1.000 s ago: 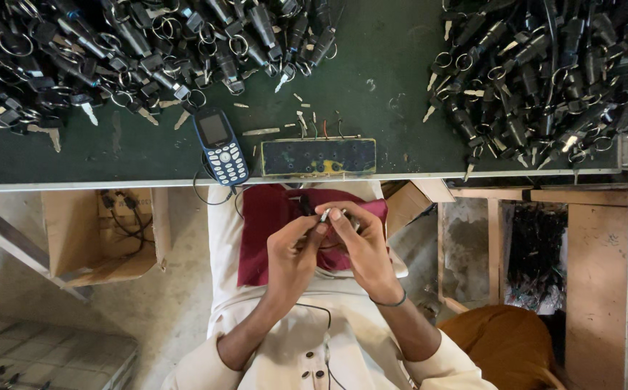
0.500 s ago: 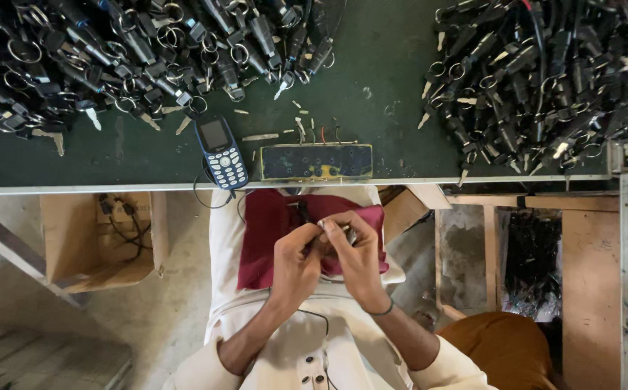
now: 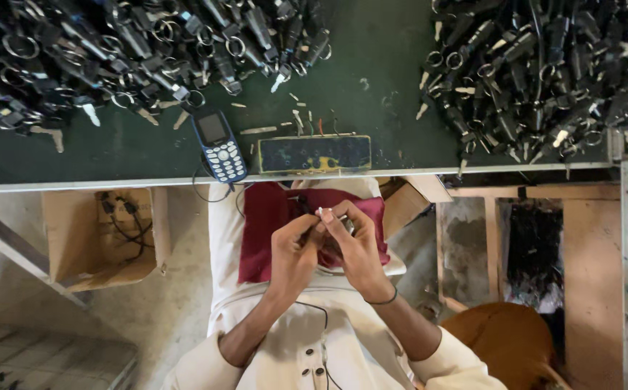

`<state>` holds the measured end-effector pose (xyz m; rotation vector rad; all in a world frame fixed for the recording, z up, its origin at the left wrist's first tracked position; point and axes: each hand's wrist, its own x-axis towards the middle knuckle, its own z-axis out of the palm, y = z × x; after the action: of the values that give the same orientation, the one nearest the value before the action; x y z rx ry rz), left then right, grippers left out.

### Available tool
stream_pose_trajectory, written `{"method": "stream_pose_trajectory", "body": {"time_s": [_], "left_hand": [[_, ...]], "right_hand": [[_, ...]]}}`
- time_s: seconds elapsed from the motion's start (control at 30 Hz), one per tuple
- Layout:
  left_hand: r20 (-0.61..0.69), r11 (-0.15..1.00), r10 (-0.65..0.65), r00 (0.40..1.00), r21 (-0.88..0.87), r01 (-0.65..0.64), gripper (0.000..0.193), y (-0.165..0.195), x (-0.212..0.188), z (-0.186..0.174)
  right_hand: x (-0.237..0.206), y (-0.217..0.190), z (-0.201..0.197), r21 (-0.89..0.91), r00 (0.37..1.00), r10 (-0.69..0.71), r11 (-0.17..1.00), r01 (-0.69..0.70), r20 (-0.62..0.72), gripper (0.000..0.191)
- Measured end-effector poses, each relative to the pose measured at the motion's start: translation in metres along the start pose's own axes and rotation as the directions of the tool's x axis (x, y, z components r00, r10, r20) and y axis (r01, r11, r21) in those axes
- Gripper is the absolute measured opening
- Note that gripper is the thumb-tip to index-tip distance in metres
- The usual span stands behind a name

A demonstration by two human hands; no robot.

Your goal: The person picks up wired connector assemblies one at a time from a large pile on the workbench, attaches the connector ends to a small test fixture on the bench, and places the assembly into a separate pile after testing. The person repeats this pick-test-place cycle throughout the episode.

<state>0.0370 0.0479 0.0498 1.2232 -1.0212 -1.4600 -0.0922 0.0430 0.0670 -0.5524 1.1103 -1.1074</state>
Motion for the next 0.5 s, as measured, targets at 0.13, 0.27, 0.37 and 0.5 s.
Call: {"method": "stream_pose_trajectory", "body": {"time_s": [0.13, 0.27, 0.37, 0.5], "left_hand": [[0.044, 0.982, -0.096, 0.994, -0.158, 0.102, 0.017, -0.005, 0.002, -0.004], [0.092, 0.982, -0.087, 0.992, -0.161, 0.101, 0.02, -0.001, 0.007, -0.008], [0.1, 0.993, -0.09, 0.991, -0.073, 0.097, 0.016, 0.002, 0.009, -0.009], [0.107, 0.997, -0.064, 0.992, -0.035, 0.068, 0.012, 0.004, 0.009, -0.009]], "right_hand": [[-0.002, -0.019, -0.001, 0.003, 0.984, 0.081, 0.997, -0.083, 0.157, 0.015], [0.0, -0.029, -0.001, -0.007, 0.988, 0.141, 0.99, -0.141, 0.06, 0.02], [0.004, -0.021, -0.003, -0.059, 0.999, -0.016, 0.998, 0.018, 0.045, 0.016], [0.008, -0.006, -0.012, 0.042, 0.999, -0.033, 0.999, 0.031, 0.042, 0.015]]}}
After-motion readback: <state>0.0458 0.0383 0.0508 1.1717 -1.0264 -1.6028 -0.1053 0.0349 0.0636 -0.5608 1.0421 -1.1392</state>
